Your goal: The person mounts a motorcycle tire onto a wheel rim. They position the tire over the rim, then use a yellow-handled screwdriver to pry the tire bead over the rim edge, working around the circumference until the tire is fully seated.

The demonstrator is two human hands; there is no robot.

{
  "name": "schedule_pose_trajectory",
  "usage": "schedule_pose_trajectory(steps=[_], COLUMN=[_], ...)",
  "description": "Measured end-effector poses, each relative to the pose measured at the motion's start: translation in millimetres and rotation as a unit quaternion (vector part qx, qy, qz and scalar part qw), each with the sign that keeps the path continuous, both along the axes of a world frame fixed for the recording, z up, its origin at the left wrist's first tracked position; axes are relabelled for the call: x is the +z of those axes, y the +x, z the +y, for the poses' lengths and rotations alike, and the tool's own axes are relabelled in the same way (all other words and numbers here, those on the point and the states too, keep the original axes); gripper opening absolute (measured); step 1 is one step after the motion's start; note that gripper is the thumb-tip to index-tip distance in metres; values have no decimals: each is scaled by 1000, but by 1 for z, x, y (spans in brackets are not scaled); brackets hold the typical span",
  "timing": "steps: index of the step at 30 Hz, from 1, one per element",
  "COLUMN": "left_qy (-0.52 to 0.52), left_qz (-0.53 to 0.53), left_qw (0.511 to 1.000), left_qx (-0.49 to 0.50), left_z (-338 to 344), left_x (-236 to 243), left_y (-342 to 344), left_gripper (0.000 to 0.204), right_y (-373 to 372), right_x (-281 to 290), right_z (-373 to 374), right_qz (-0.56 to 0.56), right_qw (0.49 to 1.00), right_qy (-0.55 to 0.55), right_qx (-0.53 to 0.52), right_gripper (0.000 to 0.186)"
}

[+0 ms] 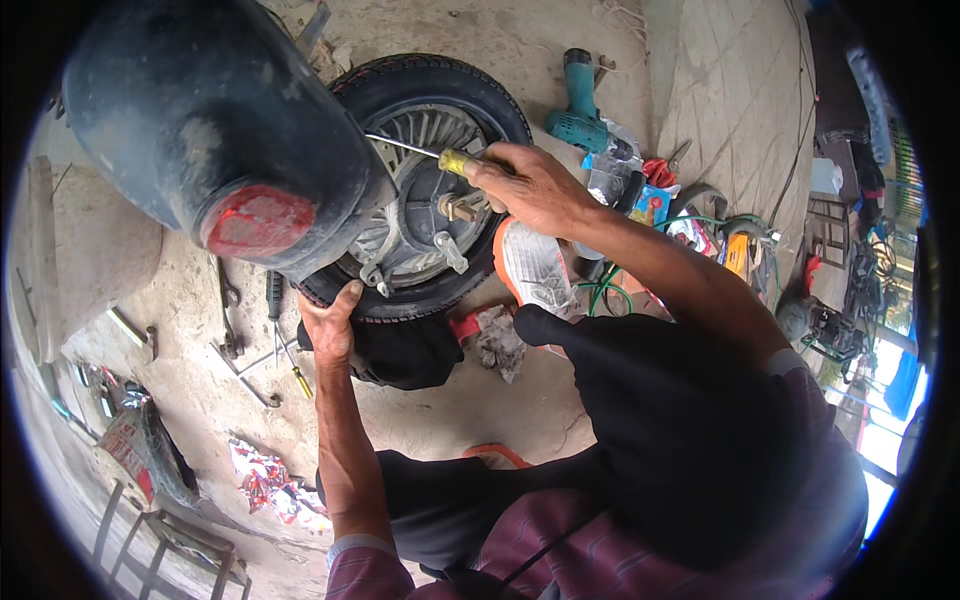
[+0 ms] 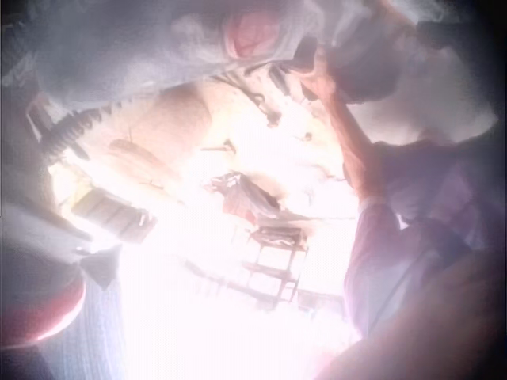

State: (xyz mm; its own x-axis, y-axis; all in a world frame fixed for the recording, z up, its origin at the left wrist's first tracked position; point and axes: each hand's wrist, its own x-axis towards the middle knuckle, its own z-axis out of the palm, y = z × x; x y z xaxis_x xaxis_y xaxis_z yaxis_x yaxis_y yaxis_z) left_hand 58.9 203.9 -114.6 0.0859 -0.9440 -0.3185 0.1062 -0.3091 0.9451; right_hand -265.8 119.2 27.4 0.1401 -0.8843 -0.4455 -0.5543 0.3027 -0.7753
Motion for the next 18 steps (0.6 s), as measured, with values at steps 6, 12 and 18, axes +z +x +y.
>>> schedule_pose_trajectory(steps=[6,12,18], left_qy=[-2,-2,13], left_qz=[59,57,93], left_qw=[998,998,995], left_qx=[17,2,24], left_z=[1,2,6], left_x=[9,6,2], left_y=[-8,-8,-4], left_gripper=[80,76,73], right_y=[-7,-23,-26], right_x=[-21,-40,-59], right_z=[0,-22,-47], right_qz=[-3,12,42], right_qw=[998,969,946], right_qy=[-65,-240,-299], right_qx=[21,63,115], right_gripper=[53,57,56])
